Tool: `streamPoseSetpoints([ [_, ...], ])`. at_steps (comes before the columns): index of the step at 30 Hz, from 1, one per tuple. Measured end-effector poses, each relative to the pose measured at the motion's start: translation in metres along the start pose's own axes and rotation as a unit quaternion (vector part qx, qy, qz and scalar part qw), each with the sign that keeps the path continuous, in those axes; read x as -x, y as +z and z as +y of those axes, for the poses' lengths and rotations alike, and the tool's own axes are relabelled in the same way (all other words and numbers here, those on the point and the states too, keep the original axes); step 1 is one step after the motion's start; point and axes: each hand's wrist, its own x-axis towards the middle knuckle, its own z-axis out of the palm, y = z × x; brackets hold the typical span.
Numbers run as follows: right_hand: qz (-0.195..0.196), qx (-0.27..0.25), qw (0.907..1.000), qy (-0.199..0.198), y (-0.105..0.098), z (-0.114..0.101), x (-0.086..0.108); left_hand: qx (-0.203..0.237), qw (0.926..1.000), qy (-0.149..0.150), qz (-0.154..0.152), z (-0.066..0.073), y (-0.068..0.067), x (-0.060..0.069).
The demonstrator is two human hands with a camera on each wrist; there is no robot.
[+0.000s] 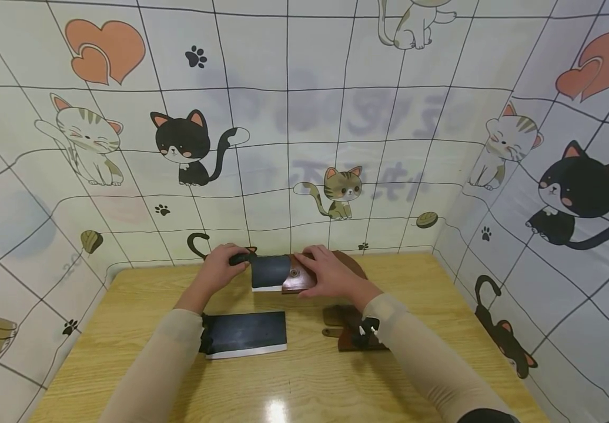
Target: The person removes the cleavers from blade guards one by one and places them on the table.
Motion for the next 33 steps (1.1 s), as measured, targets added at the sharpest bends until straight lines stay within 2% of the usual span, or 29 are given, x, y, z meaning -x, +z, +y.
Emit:
streamPoseSetpoints([
  [6, 0.0, -0.002, 1.0, 0.002, 0.001, 0.002, 0.001, 0.002, 1.0, 0.0, 0.006, 0.0, -0.001, 0.001],
  [11, 0.002, 0.0, 1.0, -0.002, 0.0, 0.008, 0.005, 0.004, 0.9998, -0.005, 0.016, -0.006, -0.002, 0.003],
  [20, 0.01, -0.002, 0.9999, -0.014, -0.004, 0.008, 0.01, -0.001, 0.9999, -0.013, 0.008, -0.008, -0.006, 0.007],
  [33, 0.014, -0.012, 0.9998, -0.006, -0.003, 0.014, 0.012, 0.0, 0.9998, -0.015, 0.011, -0.01, -0.011, 0.01],
])
